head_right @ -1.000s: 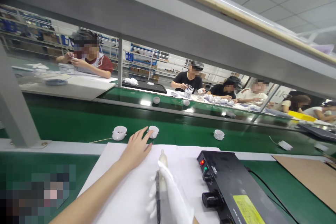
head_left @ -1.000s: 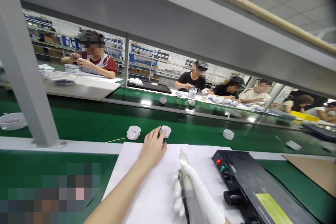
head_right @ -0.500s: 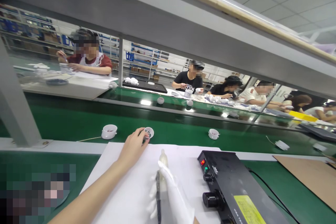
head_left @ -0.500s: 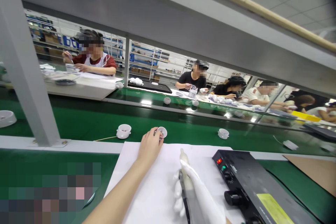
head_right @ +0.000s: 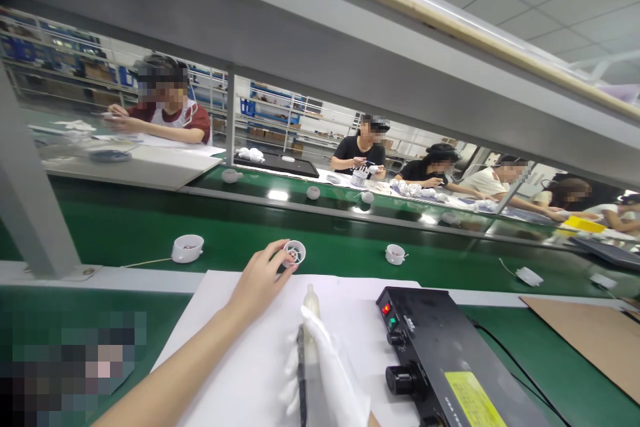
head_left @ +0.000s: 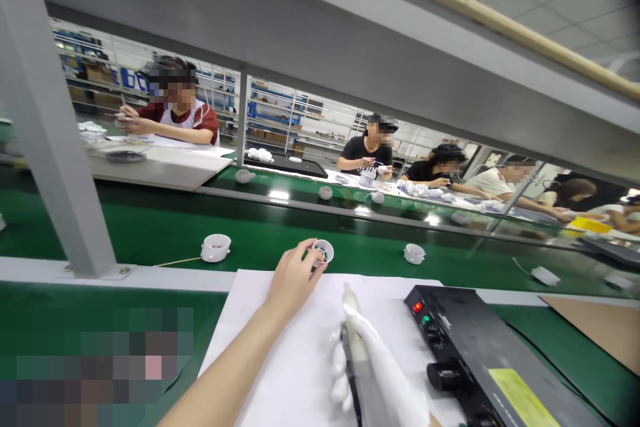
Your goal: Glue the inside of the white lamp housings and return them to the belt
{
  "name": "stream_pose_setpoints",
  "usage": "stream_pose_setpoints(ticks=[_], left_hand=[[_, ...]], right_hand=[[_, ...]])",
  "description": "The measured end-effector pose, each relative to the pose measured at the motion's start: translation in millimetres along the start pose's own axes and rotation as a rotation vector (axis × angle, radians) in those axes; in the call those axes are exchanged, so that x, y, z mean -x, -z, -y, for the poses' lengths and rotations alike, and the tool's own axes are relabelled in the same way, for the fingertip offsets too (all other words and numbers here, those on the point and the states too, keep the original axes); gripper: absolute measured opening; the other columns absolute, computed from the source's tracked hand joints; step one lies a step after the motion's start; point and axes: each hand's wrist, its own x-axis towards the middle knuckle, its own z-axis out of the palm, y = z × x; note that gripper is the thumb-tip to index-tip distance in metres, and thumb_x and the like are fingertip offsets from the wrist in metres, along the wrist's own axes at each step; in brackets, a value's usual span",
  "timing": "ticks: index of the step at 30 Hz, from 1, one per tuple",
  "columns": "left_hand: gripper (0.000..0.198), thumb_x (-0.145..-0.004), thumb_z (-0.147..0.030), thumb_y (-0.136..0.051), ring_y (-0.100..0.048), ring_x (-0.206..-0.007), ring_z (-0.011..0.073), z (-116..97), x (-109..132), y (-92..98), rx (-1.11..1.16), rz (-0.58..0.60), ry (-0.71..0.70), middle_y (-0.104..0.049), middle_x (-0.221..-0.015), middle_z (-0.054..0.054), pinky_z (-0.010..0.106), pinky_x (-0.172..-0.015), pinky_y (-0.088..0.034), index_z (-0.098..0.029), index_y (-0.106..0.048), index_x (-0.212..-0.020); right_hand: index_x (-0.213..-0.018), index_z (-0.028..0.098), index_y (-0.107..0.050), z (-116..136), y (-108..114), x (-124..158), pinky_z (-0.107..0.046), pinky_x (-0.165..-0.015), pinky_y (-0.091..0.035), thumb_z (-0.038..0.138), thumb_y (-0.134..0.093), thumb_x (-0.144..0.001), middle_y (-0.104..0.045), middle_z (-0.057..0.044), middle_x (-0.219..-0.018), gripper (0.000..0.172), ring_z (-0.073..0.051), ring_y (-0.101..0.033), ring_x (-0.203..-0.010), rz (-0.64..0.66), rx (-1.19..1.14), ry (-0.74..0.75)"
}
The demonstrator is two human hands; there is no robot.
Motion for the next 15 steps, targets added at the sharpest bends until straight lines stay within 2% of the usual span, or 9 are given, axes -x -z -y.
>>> stream_pose_setpoints(ticks=[15], left_hand=[[0.008, -0.090, -0.025, -0.055, -0.061, -0.093, 0.0216, -4.6, 0.2, 3.6, 0.014, 0.007, -0.087, -0.058, -0.123, 0.005, 0.037, -0.082, -0.052, -0.021, -0.062, -0.089]], right_hand=[[-0.099, 0.012, -0.060, 1.9, -2.7, 1.7, -0.022, -0.048, -0.048, 0.041, -0.052, -0.096, -0.059, 0.000, -0.076, 0.031, -0.009, -0.054, -0.055, -0.009, 0.009, 0.004]])
